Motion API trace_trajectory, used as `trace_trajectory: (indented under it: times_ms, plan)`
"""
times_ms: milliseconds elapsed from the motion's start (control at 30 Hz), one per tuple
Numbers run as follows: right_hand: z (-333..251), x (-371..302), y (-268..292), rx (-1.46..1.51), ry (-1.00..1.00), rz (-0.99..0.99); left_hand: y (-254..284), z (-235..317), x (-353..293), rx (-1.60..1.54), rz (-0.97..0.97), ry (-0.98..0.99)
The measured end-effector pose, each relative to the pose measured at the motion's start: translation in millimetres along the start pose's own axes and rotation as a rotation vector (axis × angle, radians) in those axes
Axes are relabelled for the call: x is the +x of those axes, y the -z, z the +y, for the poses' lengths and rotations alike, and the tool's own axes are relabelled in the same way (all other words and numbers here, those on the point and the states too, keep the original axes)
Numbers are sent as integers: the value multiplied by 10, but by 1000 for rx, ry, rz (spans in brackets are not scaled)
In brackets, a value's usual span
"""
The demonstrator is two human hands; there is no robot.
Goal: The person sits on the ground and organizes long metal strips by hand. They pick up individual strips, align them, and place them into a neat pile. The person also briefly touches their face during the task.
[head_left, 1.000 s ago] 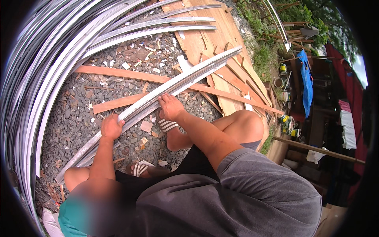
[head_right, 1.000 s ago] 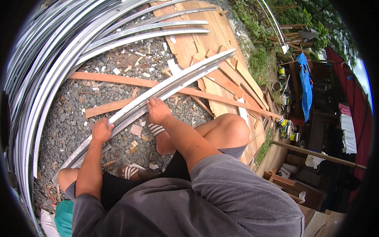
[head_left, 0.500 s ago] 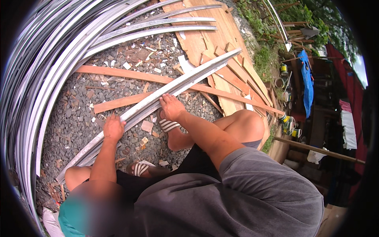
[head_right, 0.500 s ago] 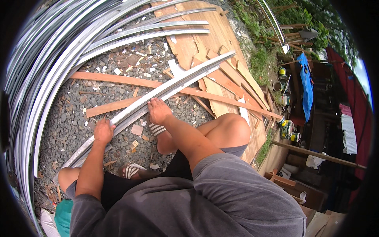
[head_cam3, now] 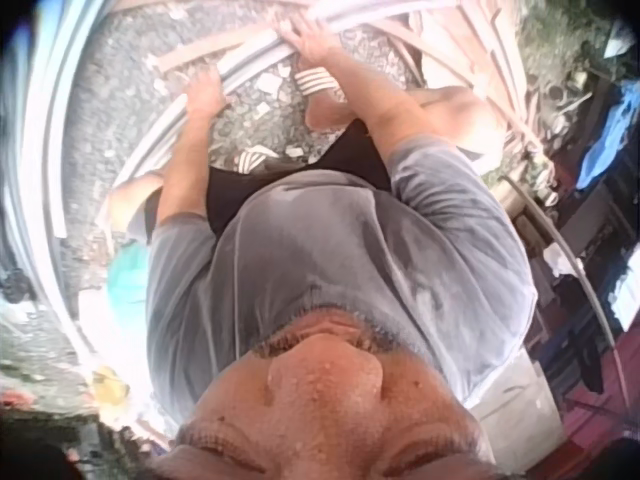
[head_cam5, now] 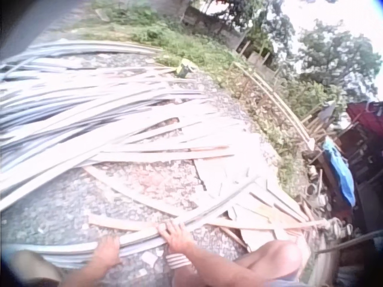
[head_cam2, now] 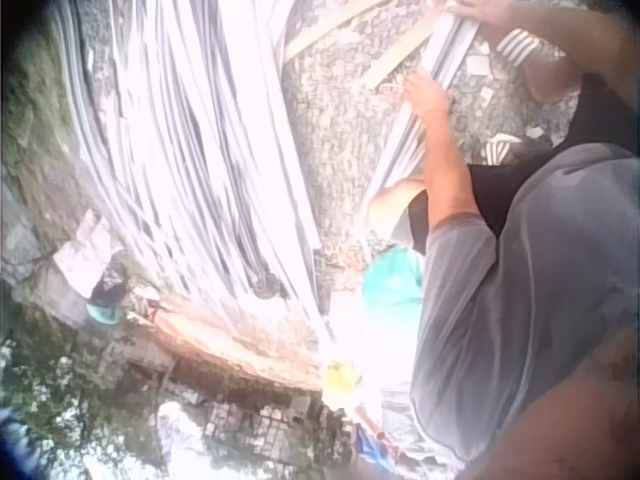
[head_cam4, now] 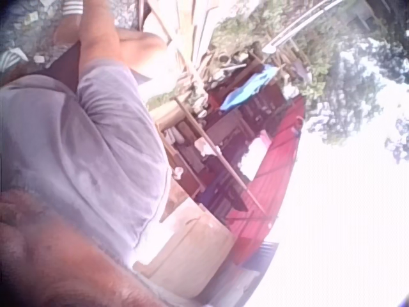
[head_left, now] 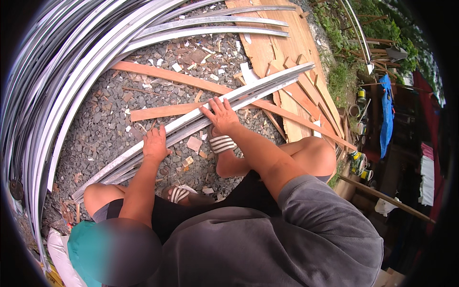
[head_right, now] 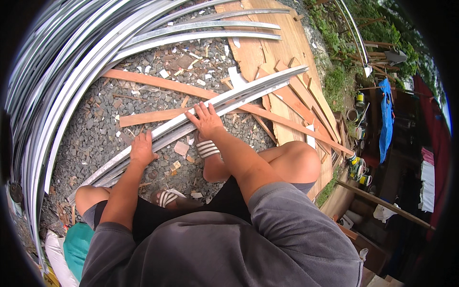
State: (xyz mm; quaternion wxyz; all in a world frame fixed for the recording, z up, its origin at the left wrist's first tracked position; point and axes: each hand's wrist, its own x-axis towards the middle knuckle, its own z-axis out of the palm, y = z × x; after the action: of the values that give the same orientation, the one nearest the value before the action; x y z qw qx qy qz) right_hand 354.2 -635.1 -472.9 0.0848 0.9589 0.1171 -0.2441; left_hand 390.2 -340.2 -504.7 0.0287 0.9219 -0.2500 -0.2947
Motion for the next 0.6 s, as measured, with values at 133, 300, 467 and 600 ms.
trace_trajectory:
  times_ms: [133,300,467,600]
  plan:
    - [42,169,-107,28,22,11,-186,-26,29,26,97,4]
    - [74,225,-149,37,58,64,-236,-111,91,-41,52,-24]
    - [103,301,-106,39,78,-15,-175,-183,111,-67,20,-112]
    - [138,304,-68,6,109,10,-175,-215,103,-126,52,-150]
